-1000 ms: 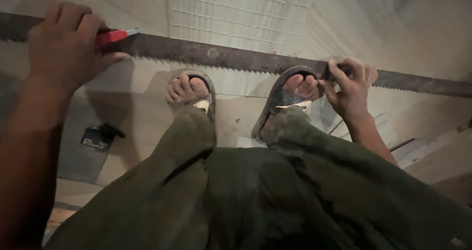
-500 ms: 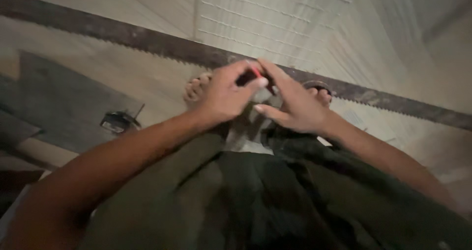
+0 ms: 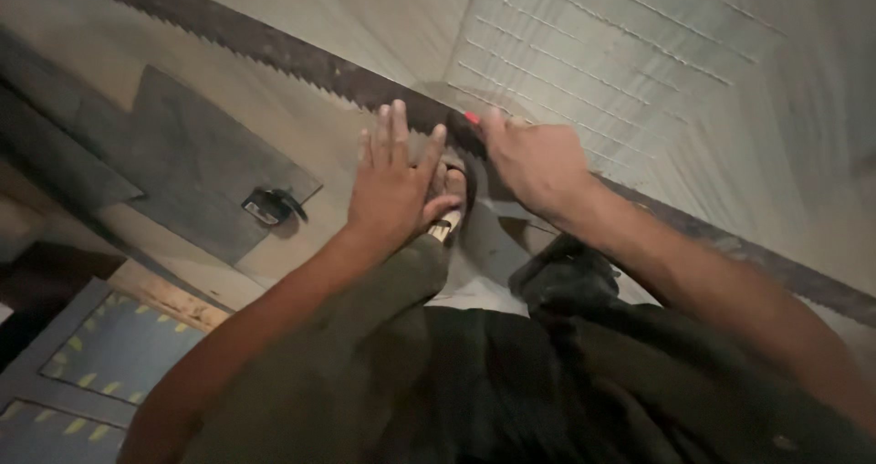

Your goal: The person uses a utility knife to score a tile-like material against the edge of a large saw blade, then picks up and handles the material pieces.

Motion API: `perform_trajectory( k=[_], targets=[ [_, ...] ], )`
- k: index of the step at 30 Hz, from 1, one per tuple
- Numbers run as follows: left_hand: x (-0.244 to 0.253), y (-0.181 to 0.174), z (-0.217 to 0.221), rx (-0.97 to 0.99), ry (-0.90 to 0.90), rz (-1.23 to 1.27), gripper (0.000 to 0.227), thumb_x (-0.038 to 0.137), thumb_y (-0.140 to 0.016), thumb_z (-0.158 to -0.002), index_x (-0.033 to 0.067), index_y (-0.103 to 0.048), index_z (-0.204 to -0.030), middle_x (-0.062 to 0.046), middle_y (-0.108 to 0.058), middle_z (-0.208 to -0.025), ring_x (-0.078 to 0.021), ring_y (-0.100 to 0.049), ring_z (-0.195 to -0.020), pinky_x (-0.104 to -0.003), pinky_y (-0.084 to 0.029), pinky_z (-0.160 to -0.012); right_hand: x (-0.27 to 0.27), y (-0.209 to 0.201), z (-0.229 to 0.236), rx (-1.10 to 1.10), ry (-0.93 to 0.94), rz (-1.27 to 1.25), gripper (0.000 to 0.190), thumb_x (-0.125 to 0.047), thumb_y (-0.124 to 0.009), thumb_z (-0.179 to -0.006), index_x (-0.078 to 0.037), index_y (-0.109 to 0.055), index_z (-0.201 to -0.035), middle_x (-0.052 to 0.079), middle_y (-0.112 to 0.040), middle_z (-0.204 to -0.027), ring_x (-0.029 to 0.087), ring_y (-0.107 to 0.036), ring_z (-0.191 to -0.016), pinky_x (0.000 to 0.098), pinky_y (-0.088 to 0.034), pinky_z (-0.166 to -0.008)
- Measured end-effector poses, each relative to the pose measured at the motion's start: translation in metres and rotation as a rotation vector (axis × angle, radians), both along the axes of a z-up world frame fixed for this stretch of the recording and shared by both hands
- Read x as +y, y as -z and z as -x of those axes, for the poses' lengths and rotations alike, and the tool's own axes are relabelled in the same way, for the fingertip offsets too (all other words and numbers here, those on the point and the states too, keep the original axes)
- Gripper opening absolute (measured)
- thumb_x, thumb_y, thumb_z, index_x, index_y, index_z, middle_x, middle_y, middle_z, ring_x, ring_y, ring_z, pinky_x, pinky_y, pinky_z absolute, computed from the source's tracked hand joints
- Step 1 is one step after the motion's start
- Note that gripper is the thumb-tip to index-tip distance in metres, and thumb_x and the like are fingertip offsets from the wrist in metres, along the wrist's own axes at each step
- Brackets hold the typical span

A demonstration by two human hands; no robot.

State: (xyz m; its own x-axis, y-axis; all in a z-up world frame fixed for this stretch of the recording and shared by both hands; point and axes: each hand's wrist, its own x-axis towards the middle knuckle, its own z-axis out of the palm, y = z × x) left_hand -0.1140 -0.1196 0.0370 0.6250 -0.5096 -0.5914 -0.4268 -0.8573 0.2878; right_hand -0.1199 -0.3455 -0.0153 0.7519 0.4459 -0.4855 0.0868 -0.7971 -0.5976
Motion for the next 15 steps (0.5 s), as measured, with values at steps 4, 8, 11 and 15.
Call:
perform_trajectory(
  k=[4,8,11,15],
  targets=[
    [0.000,0.003,0.002,0.089,0.048,-0.176,0.101,0.074,-0.068,-0.078,0.0215,-0.039,-0.159,-0.032,-0.013,-0.164,-0.0472,-0.018,-0.152,-0.080,-0.031,-0.103,0.009,0.007,-0.011,0.041,-0.086,0.070,0.014,-0.020,-0.053,-0.100,-0.007,-0.056,-0.098,0.013,-0.071,-0.068,0.031,-0.071,-0.056,0.0441,-0.051,-0.043],
    [-0.004,0.004,-0.004,0.166,0.019,-0.218,0.104,0.075,-0.067,-0.076,0.0229,-0.034,-0.160,-0.032,-0.008,-0.165,-0.0461,-0.012,-0.154,-0.085,-0.029,-0.099,0.009,0.015,-0.016,0.010,-0.134,0.032,0.012,-0.018,-0.054,-0.098,-0.007,-0.055,-0.094,0.012,-0.070,-0.066,0.030,-0.071,-0.055,0.0428,-0.051,-0.044],
    [-0.007,0.004,-0.008,0.186,0.037,-0.241,0.104,0.075,-0.067,-0.077,0.0229,-0.034,-0.160,-0.032,-0.008,-0.165,-0.0457,-0.011,-0.154,-0.087,-0.029,-0.098,0.012,0.018,-0.016,0.086,-0.105,0.019,0.011,-0.018,-0.055,-0.097,-0.007,-0.055,-0.094,0.012,-0.070,-0.064,0.031,-0.071,-0.056,0.0436,-0.052,-0.046],
    [-0.008,0.004,-0.011,0.240,0.017,-0.260,0.102,0.075,-0.066,-0.077,0.0250,-0.034,-0.160,-0.031,-0.008,-0.165,-0.0444,-0.011,-0.154,-0.087,-0.027,-0.098,0.018,0.016,-0.018,0.108,-0.136,0.061,0.011,-0.017,-0.056,-0.096,-0.007,-0.055,-0.095,0.014,-0.071,-0.066,0.031,-0.072,-0.058,0.0428,-0.053,-0.046]
  ],
)
